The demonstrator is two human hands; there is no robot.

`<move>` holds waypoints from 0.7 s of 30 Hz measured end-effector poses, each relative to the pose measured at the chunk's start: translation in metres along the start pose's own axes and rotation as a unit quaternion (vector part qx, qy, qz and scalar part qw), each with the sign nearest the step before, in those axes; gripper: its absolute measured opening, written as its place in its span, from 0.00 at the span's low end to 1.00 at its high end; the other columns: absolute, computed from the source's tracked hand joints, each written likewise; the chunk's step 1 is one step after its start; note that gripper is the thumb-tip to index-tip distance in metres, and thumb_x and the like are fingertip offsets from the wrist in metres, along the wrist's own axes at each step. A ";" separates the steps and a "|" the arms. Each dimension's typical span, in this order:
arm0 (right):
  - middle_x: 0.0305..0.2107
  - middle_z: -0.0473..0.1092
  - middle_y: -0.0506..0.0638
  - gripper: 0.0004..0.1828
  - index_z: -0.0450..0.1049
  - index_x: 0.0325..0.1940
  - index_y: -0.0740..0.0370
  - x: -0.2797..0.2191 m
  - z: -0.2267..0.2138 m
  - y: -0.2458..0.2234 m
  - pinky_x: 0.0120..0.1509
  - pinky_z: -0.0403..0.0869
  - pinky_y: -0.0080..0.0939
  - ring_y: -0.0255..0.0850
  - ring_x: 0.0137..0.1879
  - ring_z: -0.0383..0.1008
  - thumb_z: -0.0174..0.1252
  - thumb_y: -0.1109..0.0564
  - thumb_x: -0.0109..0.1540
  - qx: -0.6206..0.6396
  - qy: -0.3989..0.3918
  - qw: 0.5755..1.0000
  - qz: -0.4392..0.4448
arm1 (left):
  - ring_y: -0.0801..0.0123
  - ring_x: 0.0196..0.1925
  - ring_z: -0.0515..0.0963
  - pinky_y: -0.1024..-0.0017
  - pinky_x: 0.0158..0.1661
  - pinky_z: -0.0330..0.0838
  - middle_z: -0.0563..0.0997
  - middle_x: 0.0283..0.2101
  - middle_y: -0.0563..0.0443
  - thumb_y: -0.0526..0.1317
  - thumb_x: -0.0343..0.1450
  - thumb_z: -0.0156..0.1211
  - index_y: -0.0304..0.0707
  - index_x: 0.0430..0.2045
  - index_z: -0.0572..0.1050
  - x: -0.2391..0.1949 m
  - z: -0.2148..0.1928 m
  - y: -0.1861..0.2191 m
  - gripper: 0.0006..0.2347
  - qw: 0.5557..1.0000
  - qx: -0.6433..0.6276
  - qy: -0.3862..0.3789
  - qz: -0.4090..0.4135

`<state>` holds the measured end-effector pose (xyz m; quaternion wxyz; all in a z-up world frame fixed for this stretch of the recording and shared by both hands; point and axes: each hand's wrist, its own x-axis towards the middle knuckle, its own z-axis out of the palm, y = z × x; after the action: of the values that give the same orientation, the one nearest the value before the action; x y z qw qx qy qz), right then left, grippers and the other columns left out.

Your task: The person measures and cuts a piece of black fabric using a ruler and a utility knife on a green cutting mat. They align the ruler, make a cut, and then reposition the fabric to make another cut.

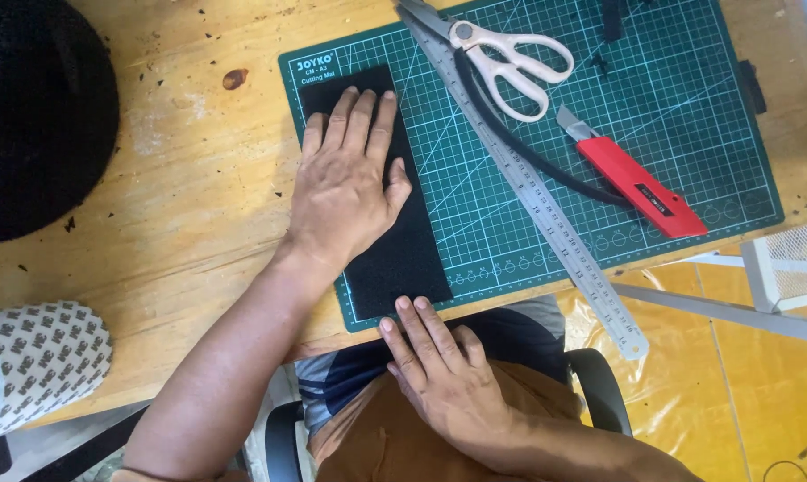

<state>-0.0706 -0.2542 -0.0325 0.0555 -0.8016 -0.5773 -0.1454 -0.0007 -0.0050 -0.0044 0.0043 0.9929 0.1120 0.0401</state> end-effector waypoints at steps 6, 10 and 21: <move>0.72 0.60 0.54 0.30 0.57 0.78 0.55 0.002 -0.002 0.001 0.59 0.67 0.44 0.45 0.76 0.61 0.46 0.42 0.74 0.004 0.002 1.000 0.001 | 0.47 0.77 0.51 0.44 0.71 0.42 0.57 0.75 0.34 0.53 0.78 0.27 0.38 0.70 0.61 0.001 -0.008 -0.001 0.28 0.999 -0.018 -0.045 0.011; 0.72 0.60 0.55 0.30 0.59 0.77 0.56 0.003 -0.005 0.004 0.60 0.67 0.44 0.46 0.76 0.61 0.48 0.43 0.73 0.025 0.001 1.000 -0.004 | 0.45 0.79 0.43 0.43 0.72 0.37 0.50 0.76 0.30 0.60 0.78 0.25 0.33 0.72 0.56 -0.003 -0.009 -0.001 0.33 0.998 -0.009 -0.059 0.026; 0.72 0.58 0.60 0.37 0.58 0.77 0.57 0.011 -0.023 0.019 0.73 0.59 0.54 0.51 0.76 0.60 0.56 0.41 0.68 0.178 -0.044 0.983 0.004 | 0.45 0.80 0.32 0.44 0.73 0.30 0.38 0.77 0.27 0.68 0.76 0.24 0.29 0.74 0.46 -0.008 -0.011 -0.007 0.41 0.994 -0.045 -0.078 0.059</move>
<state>-0.0534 -0.2567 -0.0056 0.1724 -0.7866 -0.5929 -0.0052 -0.0110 -0.0004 0.0059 0.0549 0.9967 0.0510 -0.0326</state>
